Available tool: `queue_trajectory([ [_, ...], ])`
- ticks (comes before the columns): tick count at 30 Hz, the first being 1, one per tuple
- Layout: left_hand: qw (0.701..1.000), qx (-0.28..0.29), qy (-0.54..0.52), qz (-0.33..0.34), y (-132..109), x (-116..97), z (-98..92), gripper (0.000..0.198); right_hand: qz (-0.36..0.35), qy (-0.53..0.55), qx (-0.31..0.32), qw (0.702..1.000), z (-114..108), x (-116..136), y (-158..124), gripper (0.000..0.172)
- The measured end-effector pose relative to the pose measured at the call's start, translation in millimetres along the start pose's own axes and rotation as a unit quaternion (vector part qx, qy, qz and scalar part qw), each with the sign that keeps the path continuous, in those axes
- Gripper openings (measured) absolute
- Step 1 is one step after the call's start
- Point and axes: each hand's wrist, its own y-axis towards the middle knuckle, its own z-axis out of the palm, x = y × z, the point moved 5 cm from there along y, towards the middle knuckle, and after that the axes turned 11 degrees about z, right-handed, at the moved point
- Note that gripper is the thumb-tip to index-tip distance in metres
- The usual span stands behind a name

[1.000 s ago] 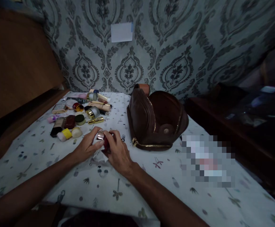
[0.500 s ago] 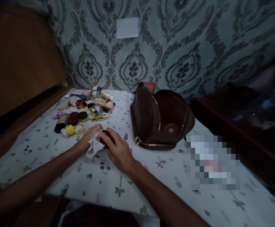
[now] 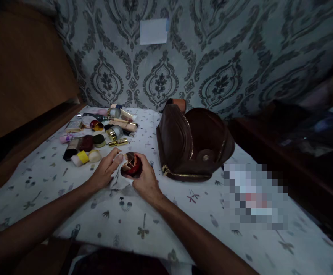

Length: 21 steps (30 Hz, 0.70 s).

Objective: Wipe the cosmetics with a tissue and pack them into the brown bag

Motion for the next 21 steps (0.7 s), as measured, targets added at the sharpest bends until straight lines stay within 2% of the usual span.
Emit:
queue_trajectory([
  [2, 0.999, 0.007, 0.039, 0.024, -0.5, -4.3, -2.2, 0.037, 0.027, 0.021, 0.022, 0.999, 2.7, -0.4, -0.4, 0.066],
  [6, 0.991, -0.005, 0.105, 0.077, -1.1, -6.9, -6.1, 0.047, 0.077, 0.088, 0.103, 0.988, 9.8, 1.9, -5.5, 0.077],
  [10, 0.984, 0.012, 0.136, 0.115, -1.9, -6.7, -4.4, 0.058, 0.086, 0.125, 0.144, 0.978, 11.0, 6.5, -8.7, 0.072],
  [13, 0.985, 0.024, 0.122, 0.117, -1.9, -6.4, -4.2, 0.053, 0.097, 0.153, 0.162, 0.97, 10.8, 8.0, -8.6, 0.065],
  [17, 0.99, 0.013, 0.074, 0.122, -0.5, -9.6, -7.9, 0.045, 0.121, 0.208, 0.174, 0.955, 11.5, 8.1, -9.2, 0.05],
  [21, 0.995, -0.016, 0.008, 0.102, 2.9, -10.6, -10.8, 0.037, 0.184, 0.301, 0.164, 0.921, 12.5, 6.2, -12.2, 0.061],
])
